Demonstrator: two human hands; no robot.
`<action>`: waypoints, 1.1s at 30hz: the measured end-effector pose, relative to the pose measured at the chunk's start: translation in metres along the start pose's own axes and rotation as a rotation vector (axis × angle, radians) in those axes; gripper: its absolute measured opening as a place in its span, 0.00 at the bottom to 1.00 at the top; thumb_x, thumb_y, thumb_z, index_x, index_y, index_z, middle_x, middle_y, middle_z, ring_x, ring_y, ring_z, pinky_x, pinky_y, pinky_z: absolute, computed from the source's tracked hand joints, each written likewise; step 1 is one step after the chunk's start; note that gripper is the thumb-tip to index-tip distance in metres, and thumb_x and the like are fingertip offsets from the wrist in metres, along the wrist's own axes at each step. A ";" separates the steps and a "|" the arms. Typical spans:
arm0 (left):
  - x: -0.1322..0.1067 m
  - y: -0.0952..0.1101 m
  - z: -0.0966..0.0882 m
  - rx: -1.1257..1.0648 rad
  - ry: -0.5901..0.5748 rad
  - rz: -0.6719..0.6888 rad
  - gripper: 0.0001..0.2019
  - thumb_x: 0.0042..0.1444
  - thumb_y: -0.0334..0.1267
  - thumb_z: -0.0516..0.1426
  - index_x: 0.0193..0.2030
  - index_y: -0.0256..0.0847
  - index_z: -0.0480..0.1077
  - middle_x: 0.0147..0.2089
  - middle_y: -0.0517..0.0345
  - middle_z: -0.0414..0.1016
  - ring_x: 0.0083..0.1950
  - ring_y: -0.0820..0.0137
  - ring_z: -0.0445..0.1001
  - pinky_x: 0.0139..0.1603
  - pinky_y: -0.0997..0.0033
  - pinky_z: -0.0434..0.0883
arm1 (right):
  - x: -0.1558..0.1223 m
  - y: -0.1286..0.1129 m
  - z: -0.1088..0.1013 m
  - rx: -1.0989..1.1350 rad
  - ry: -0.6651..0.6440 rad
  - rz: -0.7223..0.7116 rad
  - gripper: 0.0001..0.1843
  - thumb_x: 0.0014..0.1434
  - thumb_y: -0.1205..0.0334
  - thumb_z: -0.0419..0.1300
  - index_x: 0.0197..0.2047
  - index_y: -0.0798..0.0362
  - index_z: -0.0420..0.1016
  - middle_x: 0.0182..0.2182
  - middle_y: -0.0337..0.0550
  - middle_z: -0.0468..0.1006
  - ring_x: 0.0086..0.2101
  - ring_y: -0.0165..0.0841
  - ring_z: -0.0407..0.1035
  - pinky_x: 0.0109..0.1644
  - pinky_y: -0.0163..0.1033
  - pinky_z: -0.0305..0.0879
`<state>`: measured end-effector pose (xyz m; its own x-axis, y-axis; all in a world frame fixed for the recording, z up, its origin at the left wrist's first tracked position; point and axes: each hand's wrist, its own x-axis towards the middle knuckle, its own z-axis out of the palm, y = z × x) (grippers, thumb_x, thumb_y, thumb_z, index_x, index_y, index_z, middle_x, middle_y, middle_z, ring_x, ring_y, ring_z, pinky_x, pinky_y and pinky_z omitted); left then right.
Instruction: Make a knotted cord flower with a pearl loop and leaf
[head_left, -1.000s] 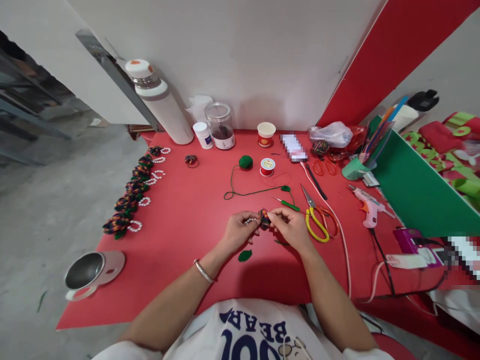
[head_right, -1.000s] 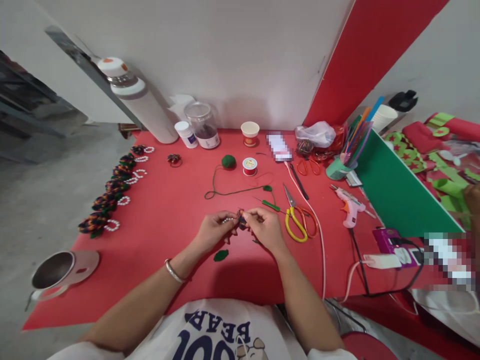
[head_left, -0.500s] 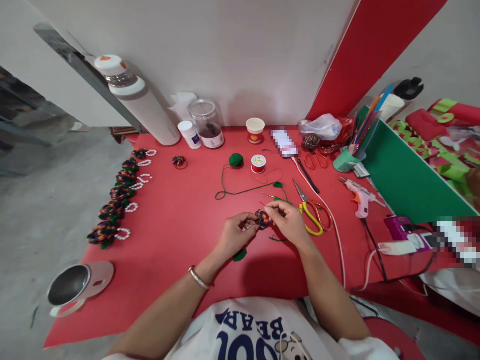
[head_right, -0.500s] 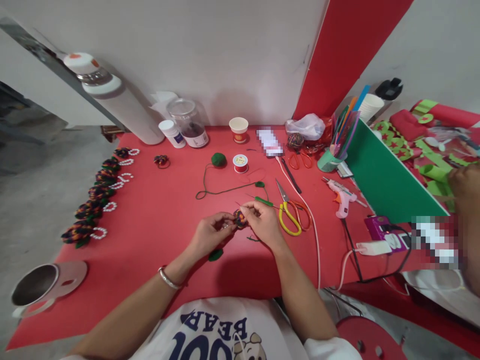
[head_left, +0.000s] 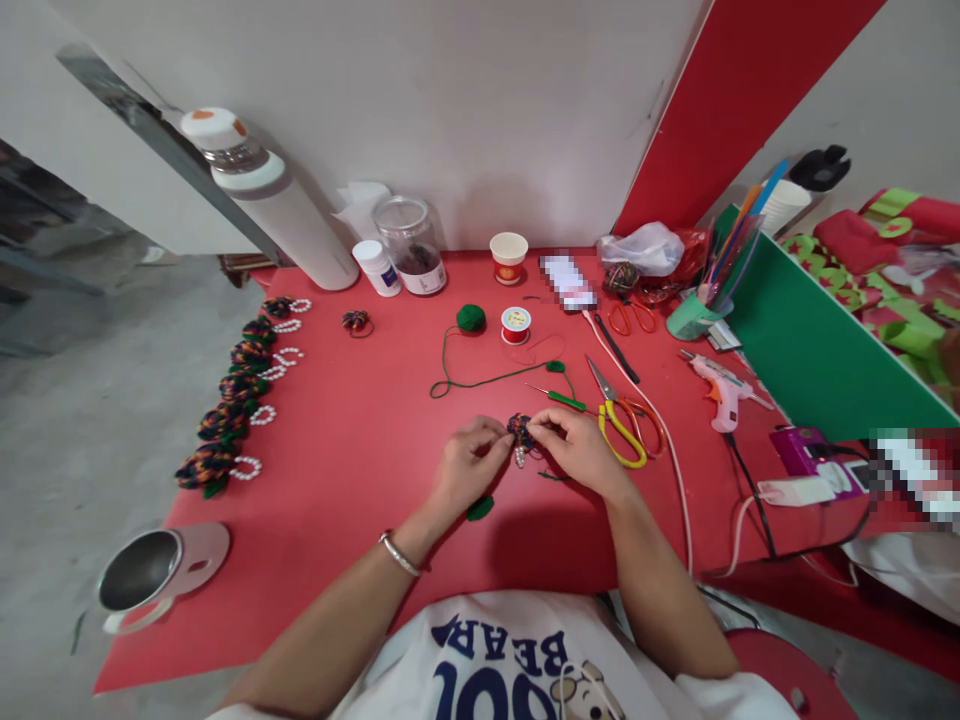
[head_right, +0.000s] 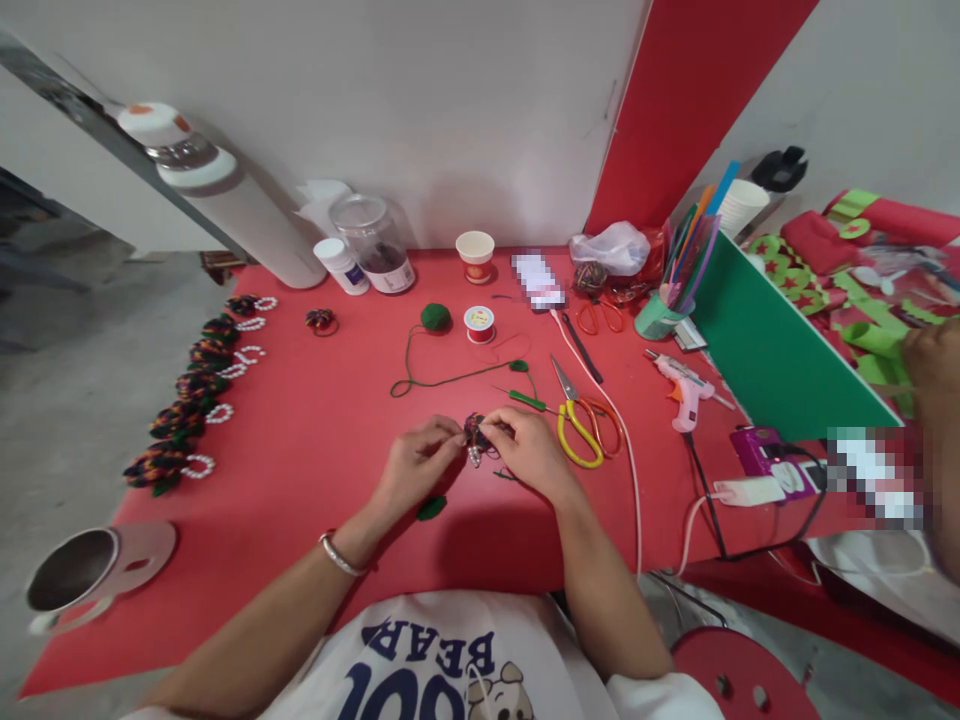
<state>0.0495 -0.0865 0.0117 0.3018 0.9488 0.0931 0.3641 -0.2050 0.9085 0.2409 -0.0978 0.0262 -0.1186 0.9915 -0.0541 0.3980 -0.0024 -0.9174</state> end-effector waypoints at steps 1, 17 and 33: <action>0.002 -0.002 -0.001 0.041 0.044 0.029 0.08 0.59 0.36 0.57 0.32 0.39 0.76 0.42 0.49 0.78 0.41 0.67 0.77 0.43 0.68 0.73 | 0.000 0.001 0.000 -0.021 0.001 -0.012 0.08 0.64 0.61 0.58 0.35 0.51 0.76 0.30 0.38 0.80 0.31 0.31 0.73 0.38 0.35 0.67; 0.011 -0.002 -0.010 -0.193 -0.073 -0.098 0.10 0.54 0.36 0.60 0.43 0.38 0.78 0.42 0.52 0.80 0.42 0.66 0.77 0.45 0.68 0.74 | 0.001 0.001 -0.001 -0.285 0.123 -0.185 0.10 0.67 0.65 0.55 0.37 0.49 0.77 0.34 0.41 0.77 0.38 0.34 0.72 0.45 0.38 0.65; 0.009 -0.007 -0.006 -0.480 -0.076 -0.348 0.17 0.52 0.41 0.62 0.47 0.35 0.74 0.35 0.53 0.78 0.28 0.72 0.74 0.28 0.74 0.73 | 0.001 0.005 0.003 -0.508 0.280 -0.265 0.12 0.69 0.64 0.52 0.45 0.50 0.78 0.40 0.47 0.78 0.45 0.40 0.71 0.52 0.44 0.66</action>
<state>0.0445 -0.0752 0.0084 0.3049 0.9171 -0.2567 0.0193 0.2635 0.9645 0.2397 -0.0972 0.0206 -0.0575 0.9465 0.3175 0.7775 0.2419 -0.5805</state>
